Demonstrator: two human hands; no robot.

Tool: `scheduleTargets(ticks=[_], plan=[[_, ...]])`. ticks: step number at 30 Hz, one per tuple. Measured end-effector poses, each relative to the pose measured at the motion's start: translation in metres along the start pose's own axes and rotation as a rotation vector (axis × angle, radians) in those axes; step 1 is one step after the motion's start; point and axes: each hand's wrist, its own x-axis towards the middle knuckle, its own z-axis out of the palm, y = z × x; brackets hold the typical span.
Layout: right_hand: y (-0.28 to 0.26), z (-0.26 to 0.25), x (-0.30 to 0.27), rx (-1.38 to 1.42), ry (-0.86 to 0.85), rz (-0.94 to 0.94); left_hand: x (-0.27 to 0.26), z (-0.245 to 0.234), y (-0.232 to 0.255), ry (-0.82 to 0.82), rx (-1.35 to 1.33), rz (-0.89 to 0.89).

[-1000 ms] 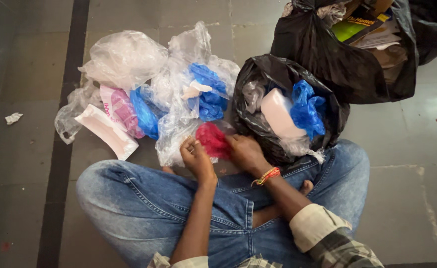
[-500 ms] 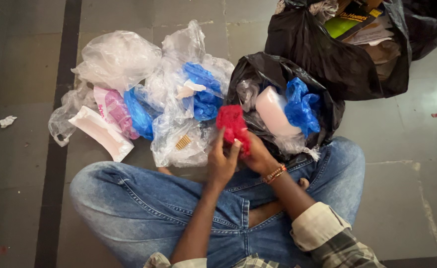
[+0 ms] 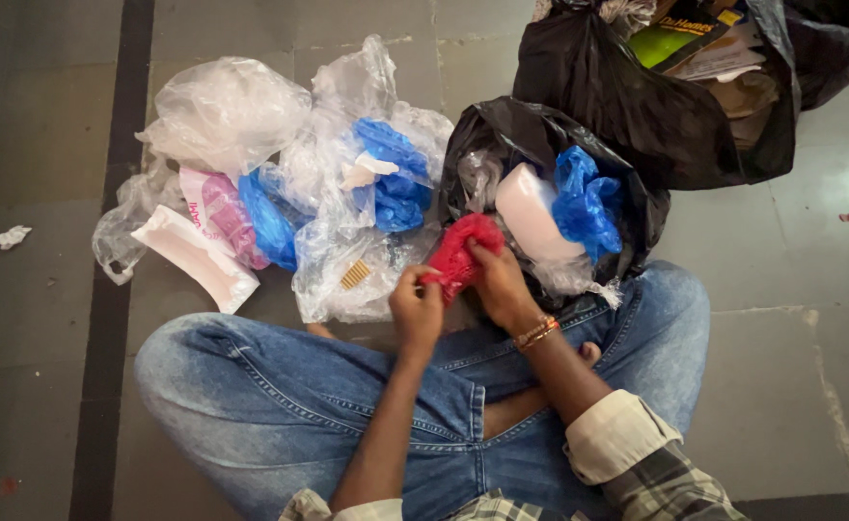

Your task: The person sits on the floor and sorts through a pile of plastic waste, picking up various plastic bags and pieces, unfolding them, and placing them into a black trash bag. The person handles multiple plastic items one by one, including white, blue, and red plastic bags, and a white plastic strap.

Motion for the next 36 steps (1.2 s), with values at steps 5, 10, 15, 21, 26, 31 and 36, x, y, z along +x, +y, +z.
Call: scheduleTargets(ticks=[5, 10, 15, 21, 26, 31, 36], plan=[[0.005, -0.015, 0.008, 0.082, 0.04, 0.114, 0.018, -0.017, -0.035, 0.121, -0.802, -0.417], [0.015, 0.012, -0.007, -0.564, -0.193, -0.25, 0.025, -0.023, -0.053, 0.122, -1.074, -0.537], [0.003, 0.047, -0.036, -1.138, -0.406, -0.722, 0.023, -0.022, -0.057, -0.159, -1.143, -0.5], [-0.009, 0.014, -0.014, -1.266, 0.001, -0.798, 0.015, -0.018, -0.01, -0.189, -0.748, -0.595], [-0.039, -0.01, 0.009, -1.42, 0.248, -1.138, 0.016, -0.024, 0.009, -0.016, -0.591, -0.644], [-0.062, 0.006, 0.02, -2.125, 0.272, -0.882, 0.019, -0.022, -0.001, 0.01, -0.6, -0.567], [-0.044, 0.007, 0.025, -2.281, 0.184, -0.678, 0.013, -0.024, 0.002, 0.063, -0.553, -0.449]])
